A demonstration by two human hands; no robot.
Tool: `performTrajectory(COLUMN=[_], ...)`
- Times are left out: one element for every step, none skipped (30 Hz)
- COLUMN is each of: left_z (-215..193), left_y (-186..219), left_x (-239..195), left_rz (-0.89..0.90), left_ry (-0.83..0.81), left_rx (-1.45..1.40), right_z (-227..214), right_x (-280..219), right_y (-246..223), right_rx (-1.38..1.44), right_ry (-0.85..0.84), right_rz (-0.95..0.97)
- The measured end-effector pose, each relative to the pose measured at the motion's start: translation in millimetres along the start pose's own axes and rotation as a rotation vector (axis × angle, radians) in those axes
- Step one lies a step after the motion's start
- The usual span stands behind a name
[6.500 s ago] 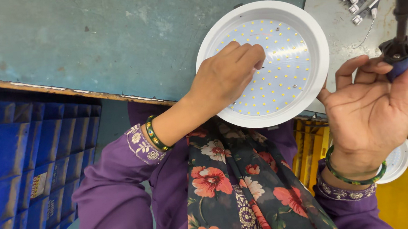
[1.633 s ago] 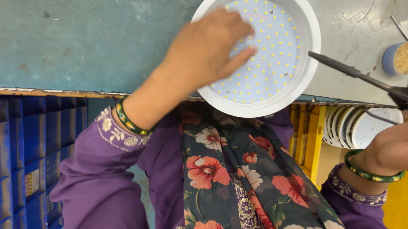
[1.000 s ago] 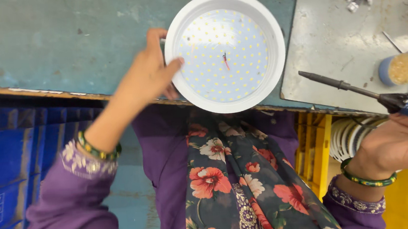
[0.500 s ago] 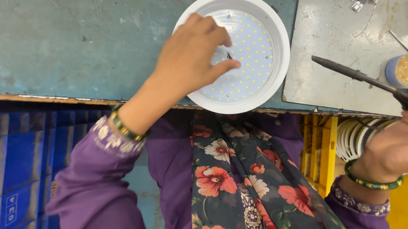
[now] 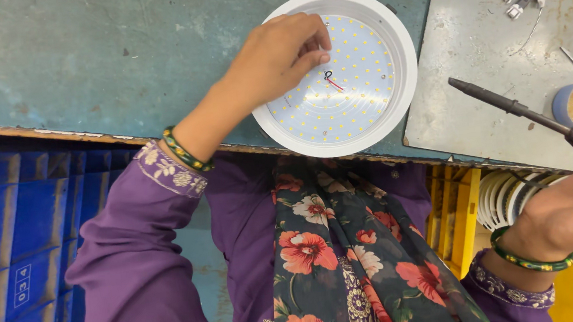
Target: The person uses a soldering iron to attach wires to contact points on circular LED light panels. They repeatedly pick up a panel, solder a wire, and place the panel back on the table.
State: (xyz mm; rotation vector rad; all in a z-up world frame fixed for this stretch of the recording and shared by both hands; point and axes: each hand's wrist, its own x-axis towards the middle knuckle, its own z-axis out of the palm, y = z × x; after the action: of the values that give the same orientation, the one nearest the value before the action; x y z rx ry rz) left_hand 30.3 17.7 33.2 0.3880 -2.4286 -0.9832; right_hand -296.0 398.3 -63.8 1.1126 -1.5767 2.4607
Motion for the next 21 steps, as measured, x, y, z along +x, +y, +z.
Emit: performTrajectory(left_z=[-6,-11,-15,-17,-17,-14,-8,-4,1,5,8,9,10,8,5,1,-2,-5,-7,-8,-7], left_y=[1,2,5,8,10,11,12,13,12,10,8,5,1,-3,-7,-10,-13,-15,-16,-17,-17], left_x=[-1,-2,-4,-6,-6,-7,-6,-5,-5,-4,-4,-3,-2,-2,-2,-3,-4,-4,-5,-5,-6], left_rz=[-0.047,-0.094,0.044,0.181,0.319,0.326,0.333,0.34,0.364,0.388,0.413,0.435,0.457,0.478,0.433,0.385,0.337,0.318,0.299,0.282,0.299], left_ry=[-0.032,-0.065,-0.073,-0.085,-0.099,-0.109,-0.12,-0.127,-0.113,-0.099,-0.085,-0.075,-0.064,-0.055,-0.05,-0.043,-0.036,-0.038,-0.04,-0.041,-0.033], left_rx=[-0.122,-0.244,-0.173,-0.105,-0.038,0.043,0.123,0.208,0.25,0.292,0.333,0.343,0.353,0.363,0.323,0.283,0.243,0.242,0.241,0.241,0.272], right_z=[-1,-4,-8,-14,-21,-27,-32,-34,-34,-33,-31,-28,-25,-21,-18,-14,-10,-6,-3,1,4], right_x=[0,0,1,1,0,0,-1,-1,-1,-3,-3,-6,-6,-6,-5,-5,-4,-4,-3,-3,-2], right_y=[-1,0,1,2,3,4,5,6,7,7,6,5,2,0,-3,-5,-7,-6,-7,-7,-8], right_rx=[-0.013,-0.025,-0.031,-0.039,-0.048,-0.057,-0.073,-0.084,-0.101,-0.075,-0.049,0.021,0.037,0.055,0.019,0.016,0.013,0.042,0.034,0.027,-0.018], right_ry=[-0.003,-0.005,0.011,0.029,0.046,0.06,0.059,0.057,0.039,0.035,0.031,0.041,0.034,0.028,0.005,0.001,-0.003,0.015,0.015,0.014,-0.004], right_rz=[-0.006,-0.012,-0.006,0.0,0.007,0.015,0.007,0.0,-0.024,-0.011,0.001,0.048,0.069,0.091,0.088,0.091,0.093,0.1,0.076,0.051,-0.005])
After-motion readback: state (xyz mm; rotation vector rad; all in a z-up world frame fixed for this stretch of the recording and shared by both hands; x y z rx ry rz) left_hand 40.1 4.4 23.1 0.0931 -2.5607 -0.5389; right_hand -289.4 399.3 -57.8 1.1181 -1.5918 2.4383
